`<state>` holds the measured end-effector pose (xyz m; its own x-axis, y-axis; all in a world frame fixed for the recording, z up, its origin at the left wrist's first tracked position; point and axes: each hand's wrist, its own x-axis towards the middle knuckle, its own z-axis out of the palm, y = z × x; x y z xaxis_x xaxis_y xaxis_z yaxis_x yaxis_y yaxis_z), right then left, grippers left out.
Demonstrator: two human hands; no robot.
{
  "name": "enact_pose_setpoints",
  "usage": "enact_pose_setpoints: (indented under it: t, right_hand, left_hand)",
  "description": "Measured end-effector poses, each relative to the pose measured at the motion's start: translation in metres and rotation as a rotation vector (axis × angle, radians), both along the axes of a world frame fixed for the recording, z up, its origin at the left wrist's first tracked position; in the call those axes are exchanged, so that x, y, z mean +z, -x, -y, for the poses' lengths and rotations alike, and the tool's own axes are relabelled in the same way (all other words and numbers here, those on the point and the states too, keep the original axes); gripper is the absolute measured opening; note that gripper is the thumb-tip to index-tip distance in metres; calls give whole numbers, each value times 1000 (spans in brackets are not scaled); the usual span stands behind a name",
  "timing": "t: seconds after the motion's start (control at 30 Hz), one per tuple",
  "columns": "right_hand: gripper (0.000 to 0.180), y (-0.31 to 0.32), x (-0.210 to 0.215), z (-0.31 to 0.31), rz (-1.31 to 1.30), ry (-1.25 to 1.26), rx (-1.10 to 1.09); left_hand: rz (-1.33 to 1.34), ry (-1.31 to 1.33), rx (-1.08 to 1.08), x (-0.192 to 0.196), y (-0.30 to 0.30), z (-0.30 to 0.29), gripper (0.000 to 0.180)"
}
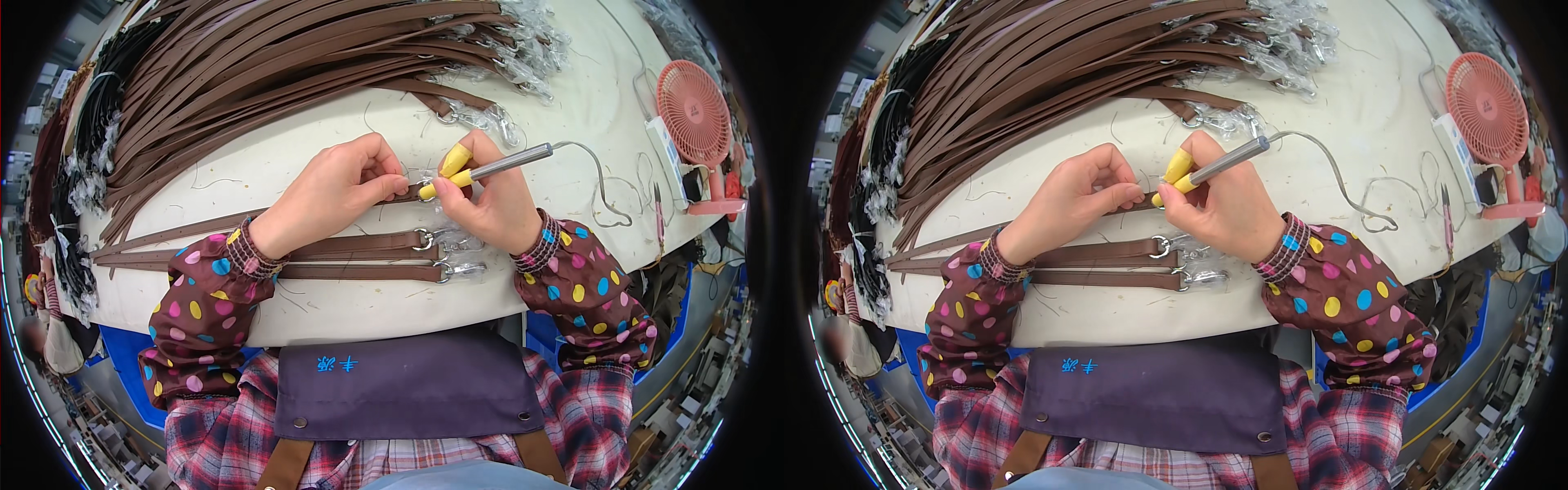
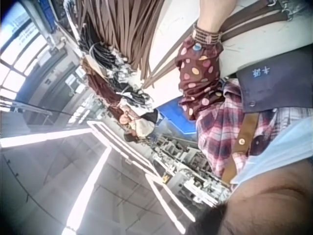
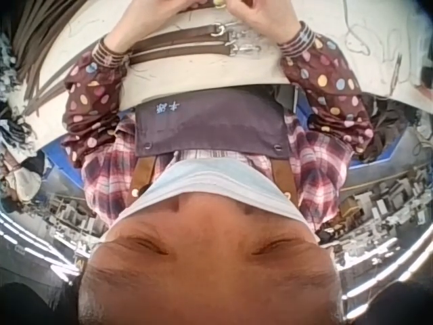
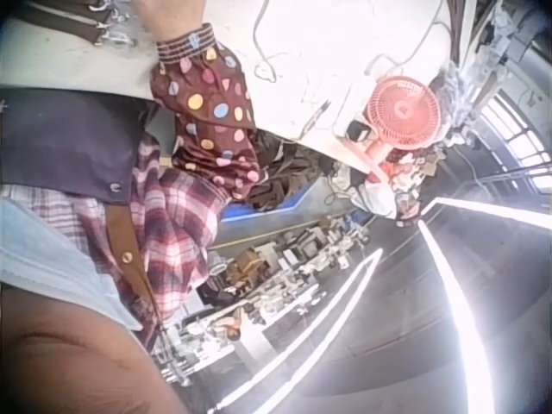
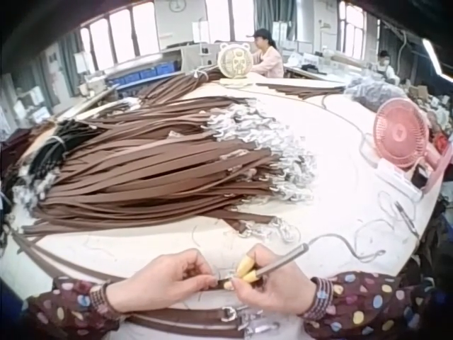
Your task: Attaching metal hardware to leather straps and sealing plastic protection with a heat tool.
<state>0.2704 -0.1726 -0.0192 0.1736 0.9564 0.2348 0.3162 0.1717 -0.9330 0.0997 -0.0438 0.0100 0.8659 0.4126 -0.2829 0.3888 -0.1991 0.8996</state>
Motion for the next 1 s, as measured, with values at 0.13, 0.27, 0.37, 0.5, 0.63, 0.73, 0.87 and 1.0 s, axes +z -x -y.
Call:
enact_pose_setpoints:
  t: [0.13,0.27,0.37,0.5,0.63,0.73,0.87,1.0]
  right_hand:
    - [22,0,-1,-2,-2,-6,0]
    - [22,0,0,-1,-3,0,-1]
    - [23,-1,-1,0,10,9,2]
    - [23,0,0,-1,12,5,1]
    - [23,1,3,0,-4,41,-9]
    - [23,1,3,0,9,37,-10]
    - [22,0,2,0,14,45,-11]
    - [23,1,3,0,12,44,-10]
  left_hand:
    - [9,16,2,-2,1,-1,12]
    - [13,28,7,-2,0,-1,12]
    - [12,21,0,-3,0,-1,12]
    - [18,21,1,-4,1,-1,12]
    - [9,9,2,-3,0,-1,12]
    - [-5,6,-2,-1,0,-1,13]
    - [-5,0,-3,-2,-1,-1,12]
    - [-6,0,0,-2,0,-1,12]
